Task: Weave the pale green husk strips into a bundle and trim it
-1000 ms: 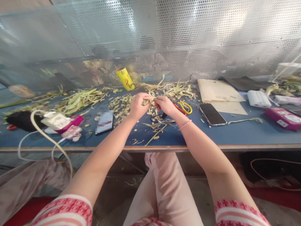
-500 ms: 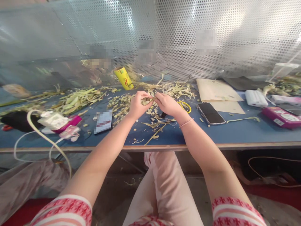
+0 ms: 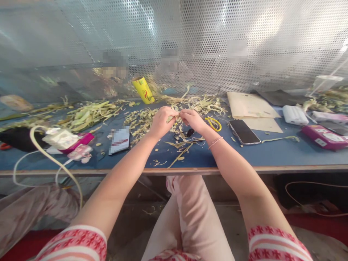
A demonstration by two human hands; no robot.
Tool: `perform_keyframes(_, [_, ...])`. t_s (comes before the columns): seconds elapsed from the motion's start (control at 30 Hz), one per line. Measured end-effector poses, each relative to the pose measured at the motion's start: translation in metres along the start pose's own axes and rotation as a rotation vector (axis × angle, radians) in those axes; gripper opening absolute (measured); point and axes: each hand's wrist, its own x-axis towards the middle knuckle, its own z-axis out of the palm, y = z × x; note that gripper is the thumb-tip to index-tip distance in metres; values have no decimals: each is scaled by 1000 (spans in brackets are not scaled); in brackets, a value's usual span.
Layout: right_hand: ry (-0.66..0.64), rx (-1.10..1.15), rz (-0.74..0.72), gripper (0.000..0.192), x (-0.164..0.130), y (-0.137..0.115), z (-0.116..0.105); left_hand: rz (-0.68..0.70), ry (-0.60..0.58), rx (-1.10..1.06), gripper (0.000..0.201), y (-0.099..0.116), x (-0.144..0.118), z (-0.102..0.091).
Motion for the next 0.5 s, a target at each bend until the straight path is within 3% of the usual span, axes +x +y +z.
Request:
perform_keyframes(0.17, [26, 164, 94, 30, -1, -6, 7, 21, 13, -8, 11, -2, -3, 5])
perform_keyframes(0.3, [99, -104, -50, 25, -7, -14, 9, -46, 112, -71, 12, 2, -4, 8])
perform_keyframes(0.4, [134, -315, -177, 20, -11, -19, 10, -188, 184, -142, 29, 7, -2, 8])
perform_keyframes(0.5, [118, -407, -268, 18, -11, -19, 7, -259, 129, -254, 46, 10, 1, 5])
